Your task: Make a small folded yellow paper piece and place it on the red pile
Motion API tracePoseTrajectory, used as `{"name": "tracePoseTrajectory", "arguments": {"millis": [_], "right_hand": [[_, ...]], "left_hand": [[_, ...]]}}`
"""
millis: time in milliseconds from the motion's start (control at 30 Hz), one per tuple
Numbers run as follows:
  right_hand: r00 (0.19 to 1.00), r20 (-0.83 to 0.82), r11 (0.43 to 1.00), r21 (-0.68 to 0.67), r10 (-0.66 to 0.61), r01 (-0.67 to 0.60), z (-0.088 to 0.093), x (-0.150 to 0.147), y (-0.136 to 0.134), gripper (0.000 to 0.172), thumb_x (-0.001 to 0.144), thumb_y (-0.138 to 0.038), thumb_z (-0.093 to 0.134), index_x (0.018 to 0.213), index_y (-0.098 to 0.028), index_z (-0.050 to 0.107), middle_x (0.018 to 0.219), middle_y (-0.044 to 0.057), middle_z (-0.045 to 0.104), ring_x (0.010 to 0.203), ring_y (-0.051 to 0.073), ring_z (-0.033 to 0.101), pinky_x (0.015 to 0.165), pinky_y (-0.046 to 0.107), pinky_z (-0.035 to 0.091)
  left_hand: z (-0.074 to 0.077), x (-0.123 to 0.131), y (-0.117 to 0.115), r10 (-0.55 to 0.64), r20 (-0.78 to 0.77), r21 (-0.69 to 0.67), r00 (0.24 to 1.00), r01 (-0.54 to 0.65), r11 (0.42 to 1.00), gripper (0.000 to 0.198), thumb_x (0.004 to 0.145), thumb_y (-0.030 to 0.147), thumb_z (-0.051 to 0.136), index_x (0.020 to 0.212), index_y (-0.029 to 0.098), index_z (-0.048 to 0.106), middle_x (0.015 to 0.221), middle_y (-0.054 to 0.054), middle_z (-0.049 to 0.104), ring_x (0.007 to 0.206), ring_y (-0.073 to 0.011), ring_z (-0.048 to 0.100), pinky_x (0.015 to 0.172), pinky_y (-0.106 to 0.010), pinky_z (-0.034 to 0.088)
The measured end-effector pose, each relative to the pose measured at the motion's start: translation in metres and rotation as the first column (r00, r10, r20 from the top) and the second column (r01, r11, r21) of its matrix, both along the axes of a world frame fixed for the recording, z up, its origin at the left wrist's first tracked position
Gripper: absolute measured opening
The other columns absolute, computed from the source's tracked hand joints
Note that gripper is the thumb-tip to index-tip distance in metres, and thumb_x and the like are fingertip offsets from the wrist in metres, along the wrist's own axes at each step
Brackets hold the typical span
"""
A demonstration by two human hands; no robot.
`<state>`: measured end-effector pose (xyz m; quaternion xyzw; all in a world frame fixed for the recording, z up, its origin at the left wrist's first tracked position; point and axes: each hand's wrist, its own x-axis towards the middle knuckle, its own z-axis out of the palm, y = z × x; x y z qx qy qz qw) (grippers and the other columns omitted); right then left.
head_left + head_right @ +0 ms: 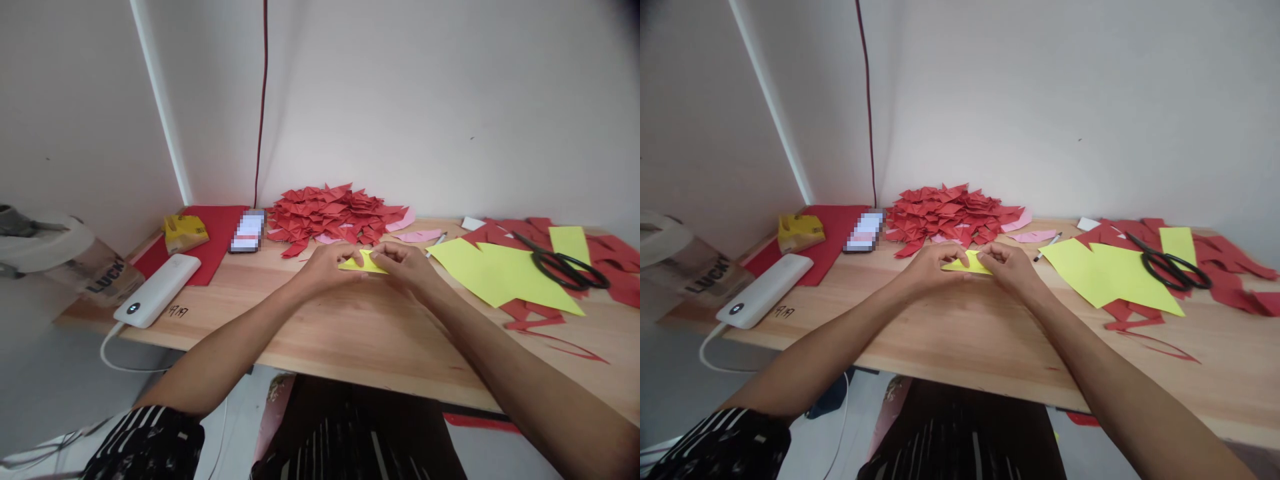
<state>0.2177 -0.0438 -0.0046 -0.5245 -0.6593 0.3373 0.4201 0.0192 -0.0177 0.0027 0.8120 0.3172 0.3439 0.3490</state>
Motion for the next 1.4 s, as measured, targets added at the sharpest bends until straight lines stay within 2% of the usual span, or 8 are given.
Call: {"name": "tracePoseTrajectory", "arguments": {"millis": [100,200,333,433,667,867,1033,1400], "right_hand": [[0.997,0.081,0.999,0.049,0.003,-0.007,0.003,-0.002,-0.001,0.026,0.082,-0.042,0.057,0.073,-0.019,0.064,0.066,0.0,0.06,0.058,0.013,0.048,0.054,0.027,0.035],[0.977,0.212,0.989,0.147,-0.024,-0.008,0.007,-0.003,-0.004,0.023,0.084,-0.038,0.055,0.075,-0.021,0.067,0.071,0.002,0.066,0.065,0.016,0.054,0.061,0.03,0.039],[0.96,0.276,0.972,0.233,-0.038,-0.029,0.011,-0.002,-0.005,0.018,0.085,-0.033,0.056,0.09,-0.023,0.07,0.086,0.003,0.071,0.076,0.02,0.06,0.069,0.032,0.043],[0.955,0.297,0.967,0.248,-0.023,-0.054,0.011,0.0,-0.005,0.017,0.086,-0.033,0.055,0.083,-0.024,0.069,0.084,0.003,0.071,0.076,0.02,0.06,0.07,0.033,0.043],[0.96,0.281,0.986,0.159,0.001,-0.048,0.013,0.002,-0.003,0.024,0.084,-0.037,0.054,0.075,-0.022,0.071,0.071,0.001,0.069,0.064,0.017,0.056,0.06,0.03,0.039],[0.959,0.283,0.988,0.137,0.033,-0.074,0.008,0.002,0.0,0.027,0.086,-0.04,0.051,0.073,-0.022,0.068,0.069,0.001,0.064,0.064,0.016,0.053,0.059,0.028,0.037],[0.977,0.203,0.993,0.089,0.063,-0.083,0.006,0.002,0.001,0.04,0.089,-0.05,0.047,0.063,-0.02,0.057,0.062,0.0,0.054,0.059,0.015,0.047,0.055,0.027,0.033],[0.982,0.171,0.996,-0.008,0.085,-0.085,-0.001,0.002,0.004,0.031,0.082,-0.045,0.055,0.073,-0.017,0.066,0.068,0.001,0.059,0.061,0.014,0.049,0.056,0.026,0.032]], "left_hand": [[-0.009,0.001,0.005,0.079,0.016,0.019,0.997,-0.079,0.997,0.011,0.078,0.024,0.063,0.073,0.016,0.069,0.076,-0.002,0.068,0.073,-0.0143,0.059,0.069,-0.026,0.041],[-0.015,0.002,0.007,0.071,0.04,0.022,0.997,-0.072,0.997,0.015,0.08,0.028,0.063,0.076,0.016,0.071,0.078,-0.003,0.07,0.074,-0.0151,0.061,0.07,-0.025,0.042],[-0.012,0.003,0.004,0.03,0.073,0.077,0.997,-0.036,0.996,0.018,0.084,0.029,0.061,0.08,0.016,0.073,0.086,-0.005,0.073,0.079,-0.0157,0.064,0.074,-0.026,0.045],[-0.01,0.004,0.001,0.034,0.081,0.118,0.996,-0.044,0.992,0.017,0.084,0.028,0.061,0.078,0.017,0.073,0.086,-0.005,0.073,0.08,-0.0156,0.065,0.076,-0.026,0.045],[-0.016,0.006,0.003,0.128,0.06,0.126,0.99,-0.135,0.983,0.016,0.08,0.024,0.061,0.069,0.017,0.07,0.077,-0.004,0.071,0.072,-0.0153,0.062,0.07,-0.027,0.045],[-0.014,0.007,0.001,0.228,0.052,0.098,0.972,-0.232,0.968,0.01,0.077,0.02,0.061,0.07,0.017,0.068,0.073,-0.002,0.07,0.069,-0.0142,0.06,0.068,-0.026,0.042],[-0.009,0.007,-0.003,0.238,0.06,0.063,0.969,-0.242,0.968,0.006,0.076,0.019,0.062,0.072,0.017,0.066,0.074,0.0,0.069,0.069,-0.0132,0.059,0.068,-0.025,0.041],[-0.009,0.006,-0.004,0.234,0.059,0.12,0.97,-0.24,0.963,0.004,0.075,0.015,0.063,0.073,0.018,0.061,0.073,0.002,0.066,0.071,-0.0125,0.056,0.07,-0.024,0.04]]}}
